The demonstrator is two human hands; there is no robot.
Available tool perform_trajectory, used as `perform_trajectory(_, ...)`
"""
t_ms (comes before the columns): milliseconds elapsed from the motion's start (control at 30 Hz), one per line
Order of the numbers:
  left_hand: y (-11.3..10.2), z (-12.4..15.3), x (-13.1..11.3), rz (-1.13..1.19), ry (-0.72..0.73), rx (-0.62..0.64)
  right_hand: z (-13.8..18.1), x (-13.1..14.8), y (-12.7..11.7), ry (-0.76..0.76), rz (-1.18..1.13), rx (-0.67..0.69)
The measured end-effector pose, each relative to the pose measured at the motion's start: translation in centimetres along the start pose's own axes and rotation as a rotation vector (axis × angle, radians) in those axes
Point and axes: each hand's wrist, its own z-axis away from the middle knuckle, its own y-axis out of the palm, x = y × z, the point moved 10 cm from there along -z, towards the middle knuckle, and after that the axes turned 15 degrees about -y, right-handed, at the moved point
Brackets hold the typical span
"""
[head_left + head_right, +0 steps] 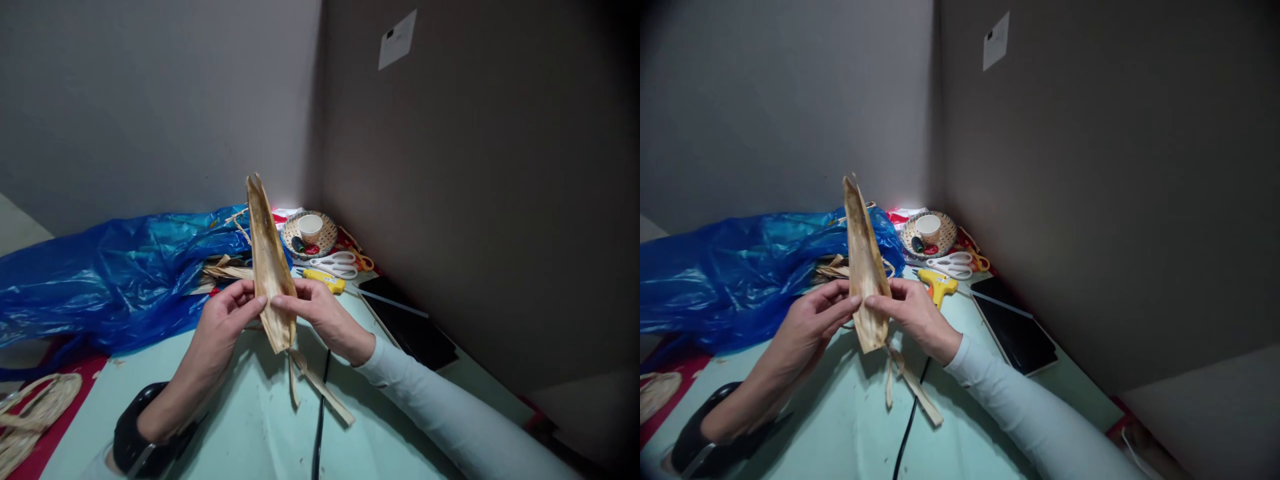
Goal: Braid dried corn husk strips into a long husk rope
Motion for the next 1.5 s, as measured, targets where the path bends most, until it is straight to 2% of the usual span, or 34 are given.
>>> perform_trajectory(267, -0.2, -0.5, 0.5, -0.113, -0.016, -0.026, 0.1, -0.2, -0.1, 0.000, 0.089, 0.028)
perform_trajectory(500, -0.6, -0.3, -0.2, -0.191, 0.005, -0.077, 0.3, -0.3, 0.0, -0.010, 0.146, 0.045)
perform_trajectory(733, -0.7, -0.2, -0.7, -0.265, 0.023, -0.168, 0.2, -0.4, -0.4, -0.021, 0.214, -0.008)
perform_trajectory(867, -1.2, 0.0, -0.2, -0.288, 0.030, -0.234, 0.4, -0.4, -0.4, -0.031, 0.241, -0.034)
perform_trajectory(933, -1.2, -0.1, 0.3, -0.254, 0.016, -0.224, 0.4, -0.1, -0.2, -0.038, 0.271, -0.026)
perform_trajectory(1000, -0.9, -0.4, 0.9, -0.185, -0.020, -0.164, 0.3, 0.3, -0.1, -0.038, 0.271, -0.010)
perform_trajectory(1133, 0.2, -0.9, 1.3, 0.010, -0.115, 0.014, 0.1, 0.4, 0.6, 0.003, 0.101, 0.086)
perform_trajectory(1233, 0.5, -0.6, 1.0, 0.191, -0.180, 0.086, 0.1, 0.0, 1.2, 0.019, -0.058, 0.125)
perform_trajectory(1367, 0.1, -0.2, 0.6, 0.352, -0.209, 0.129, 0.1, -1.5, 0.7, 0.114, -0.332, -0.022)
perform_trajectory(1500, -2.1, -0.9, 0.4, 0.352, -0.199, 0.075, -0.8, -1.7, -2.2, 0.112, -0.412, -0.204)
